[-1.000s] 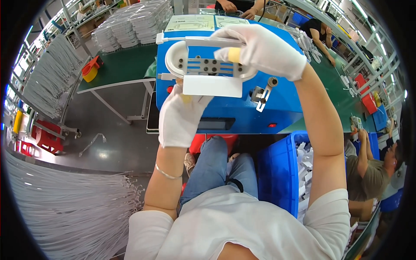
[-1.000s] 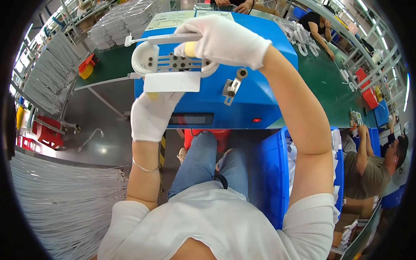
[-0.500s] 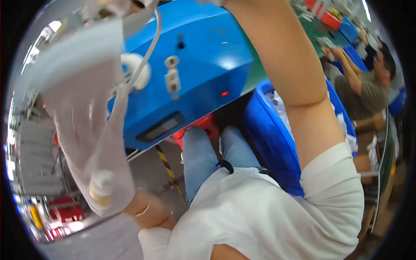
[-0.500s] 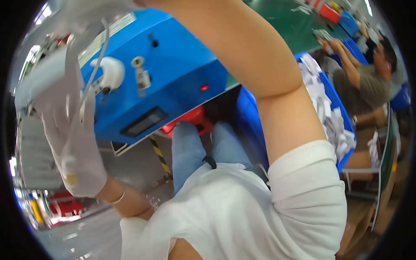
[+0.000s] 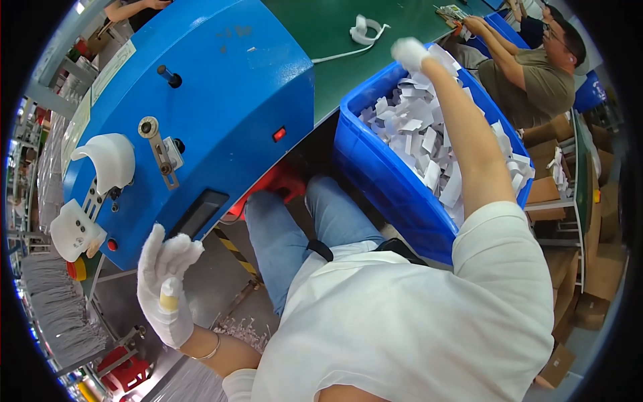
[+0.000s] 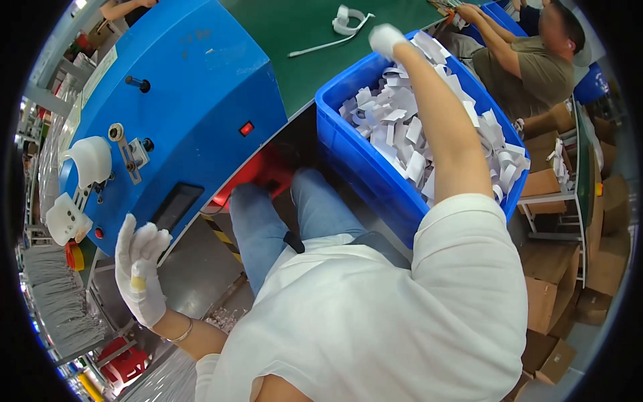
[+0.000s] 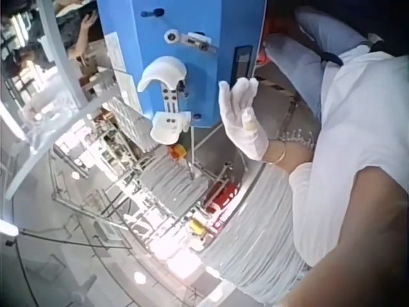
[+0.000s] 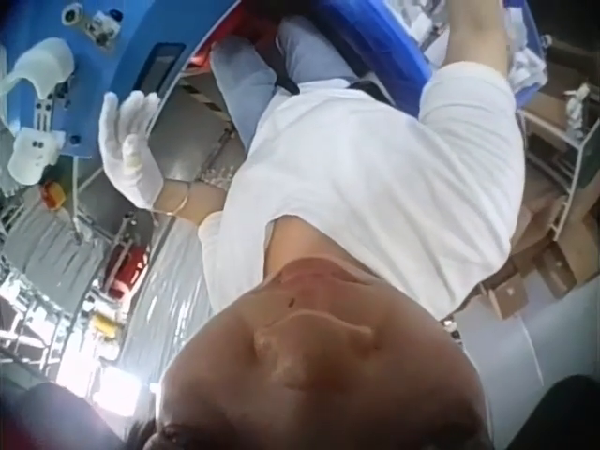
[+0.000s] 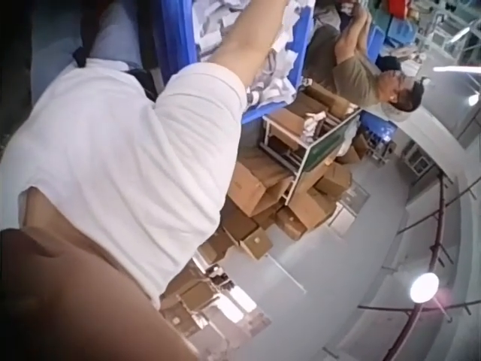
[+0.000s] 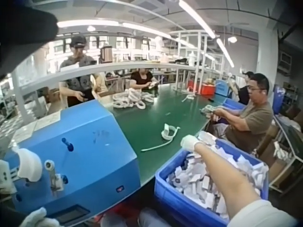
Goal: Processing and assembling white cables using a factory machine and connectors.
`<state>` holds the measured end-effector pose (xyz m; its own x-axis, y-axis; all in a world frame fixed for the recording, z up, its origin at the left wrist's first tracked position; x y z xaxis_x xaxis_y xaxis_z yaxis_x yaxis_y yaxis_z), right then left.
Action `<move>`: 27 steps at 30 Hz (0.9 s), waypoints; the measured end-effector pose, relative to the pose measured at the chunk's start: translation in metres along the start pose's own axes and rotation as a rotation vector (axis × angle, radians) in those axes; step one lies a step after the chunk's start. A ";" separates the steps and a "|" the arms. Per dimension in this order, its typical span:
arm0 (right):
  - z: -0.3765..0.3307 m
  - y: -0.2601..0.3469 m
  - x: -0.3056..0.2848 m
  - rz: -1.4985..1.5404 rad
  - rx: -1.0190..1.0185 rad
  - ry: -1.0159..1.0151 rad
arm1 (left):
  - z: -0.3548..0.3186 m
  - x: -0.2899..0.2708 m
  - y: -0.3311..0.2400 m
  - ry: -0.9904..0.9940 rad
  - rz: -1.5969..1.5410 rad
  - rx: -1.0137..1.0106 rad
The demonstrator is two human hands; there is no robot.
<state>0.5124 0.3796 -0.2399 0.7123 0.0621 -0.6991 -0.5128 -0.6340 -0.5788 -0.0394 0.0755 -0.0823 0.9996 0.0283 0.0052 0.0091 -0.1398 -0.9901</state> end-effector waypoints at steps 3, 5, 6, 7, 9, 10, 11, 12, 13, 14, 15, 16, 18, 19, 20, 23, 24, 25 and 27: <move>-0.016 0.094 0.019 0.205 -0.201 0.102 | -0.003 0.000 -0.001 -0.024 0.002 -0.006; -0.020 0.096 0.048 0.532 0.032 -0.021 | 0.001 0.002 -0.002 -0.019 0.017 -0.001; -0.034 0.095 0.045 0.622 0.180 -0.033 | 0.003 0.005 -0.005 -0.009 0.032 0.008; -0.026 0.107 0.041 0.197 -0.049 -0.018 | 0.005 0.006 -0.007 -0.010 0.030 0.011; -0.061 0.050 0.006 0.805 0.301 -0.296 | 0.006 0.006 -0.010 -0.030 0.056 0.005; -0.074 0.037 -0.031 0.999 0.372 -0.373 | 0.005 0.008 -0.012 -0.047 0.058 0.010; -0.089 0.026 -0.054 1.212 0.383 -0.464 | 0.008 0.015 -0.015 -0.037 0.060 0.014; -0.099 0.018 -0.074 1.426 0.384 -0.555 | 0.010 0.022 -0.018 -0.032 0.064 0.019; -0.101 0.017 -0.108 1.567 0.270 -0.667 | 0.013 0.034 -0.024 0.014 0.058 0.083; -0.105 0.020 -0.143 1.699 0.152 -0.777 | 0.017 0.052 -0.030 0.072 0.126 0.132; -0.107 0.032 -0.183 1.831 0.010 -0.849 | 0.020 0.071 -0.039 0.118 0.198 0.180; -0.109 0.048 -0.222 1.954 -0.140 -0.912 | 0.024 0.086 -0.041 0.123 0.161 0.199; -0.108 0.080 -0.306 1.909 -0.598 -1.062 | 0.032 0.102 -0.038 0.088 0.078 0.226; -0.105 0.102 -0.344 2.010 -0.794 -1.016 | 0.030 0.106 -0.046 0.027 0.103 0.286; -0.100 0.117 -0.365 2.035 -0.798 -0.983 | 0.030 0.105 -0.049 0.021 0.052 0.284; -0.093 0.137 -0.411 1.942 -0.889 -1.103 | 0.019 0.083 -0.066 -0.075 -0.068 0.426; -0.095 0.139 -0.428 1.883 -0.892 -1.213 | 0.011 0.066 -0.073 -0.135 -0.045 0.500; -0.099 0.145 -0.443 1.924 -0.883 -1.094 | 0.002 0.044 -0.083 -0.223 -0.060 0.513; -0.099 0.147 -0.470 1.908 -0.926 -1.306 | -0.017 0.016 -0.112 -0.374 0.049 0.577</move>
<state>0.1501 0.1806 0.0452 -0.7148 -0.6993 -0.0069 0.5270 -0.5452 0.6519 -0.0236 0.0745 0.0314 0.9209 0.3897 0.0128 -0.1555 0.3972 -0.9045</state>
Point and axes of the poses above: each hand's wrist, its own z-axis towards the middle knuckle, its own x-axis out of the palm, y = z × x, the point moved 10 cm from there along z, towards the middle knuckle, and after that the axes turned 13 degrees about -x, right-handed, at the moved point
